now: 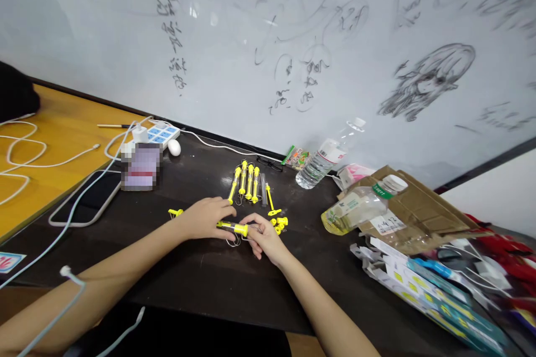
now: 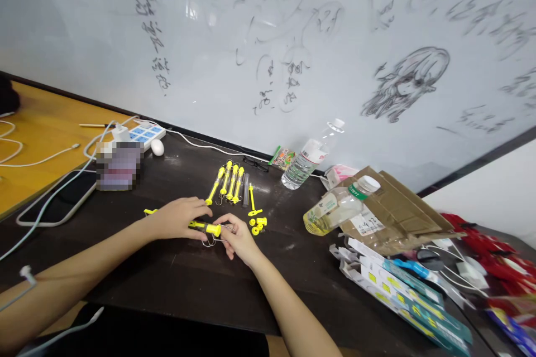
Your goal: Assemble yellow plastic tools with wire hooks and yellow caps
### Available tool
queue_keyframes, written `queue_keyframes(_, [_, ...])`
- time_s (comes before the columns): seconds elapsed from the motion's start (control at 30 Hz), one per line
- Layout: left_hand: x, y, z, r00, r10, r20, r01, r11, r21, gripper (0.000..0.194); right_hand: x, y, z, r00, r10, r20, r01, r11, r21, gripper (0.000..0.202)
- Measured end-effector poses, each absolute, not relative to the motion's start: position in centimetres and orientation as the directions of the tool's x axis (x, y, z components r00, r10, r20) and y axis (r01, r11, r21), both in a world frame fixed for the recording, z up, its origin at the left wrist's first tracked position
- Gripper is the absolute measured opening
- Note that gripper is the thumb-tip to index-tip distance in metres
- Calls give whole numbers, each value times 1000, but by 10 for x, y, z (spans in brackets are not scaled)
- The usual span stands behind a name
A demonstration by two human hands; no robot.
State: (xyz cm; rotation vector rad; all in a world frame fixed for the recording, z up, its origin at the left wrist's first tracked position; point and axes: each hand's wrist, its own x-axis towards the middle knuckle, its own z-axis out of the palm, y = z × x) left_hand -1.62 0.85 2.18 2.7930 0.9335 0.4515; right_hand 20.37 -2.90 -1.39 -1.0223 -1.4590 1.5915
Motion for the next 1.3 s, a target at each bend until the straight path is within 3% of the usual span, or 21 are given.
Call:
queue_keyframes(0.13, [-53, 3, 29, 500, 865, 41, 851, -499, 164, 73, 203, -29, -12, -411, 908, -79, -2, -87, -996, 28])
queue_keyframes(0.23, [-71, -8, 22, 360, 920, -153, 932, -347, 109, 79, 202, -28, -11, -406, 910, -83, 0, -91, -996, 27])
queue_keyframes(0.6, [-51, -15, 2, 414, 902, 122, 889, -429, 157, 30, 203, -25, -17, -366, 925, -99, -65, -131, -989, 21])
queue_keyframes(0.7, [-53, -4, 2, 454, 875, 168, 848, -482, 222, 18, 207, -24, -11, -329, 941, -83, -92, -120, -989, 19])
queue_keyframes(1.0, [-55, 30, -14, 523, 811, 263, 555, -559, 616, 17, 217, -20, 0, -247, 965, -84, -100, -112, -989, 25])
queue_keyframes(1.17, [-56, 25, -22, 479, 811, 335, 440, -552, 708, 32, 219, -20, -1, -264, 959, -100, -112, -134, -985, 26])
queue_keyframes(1.3, [-60, 25, -21, 427, 855, 293, 346, -454, 821, 36, 220, -21, 2, -288, 950, -122, -126, -163, -979, 25])
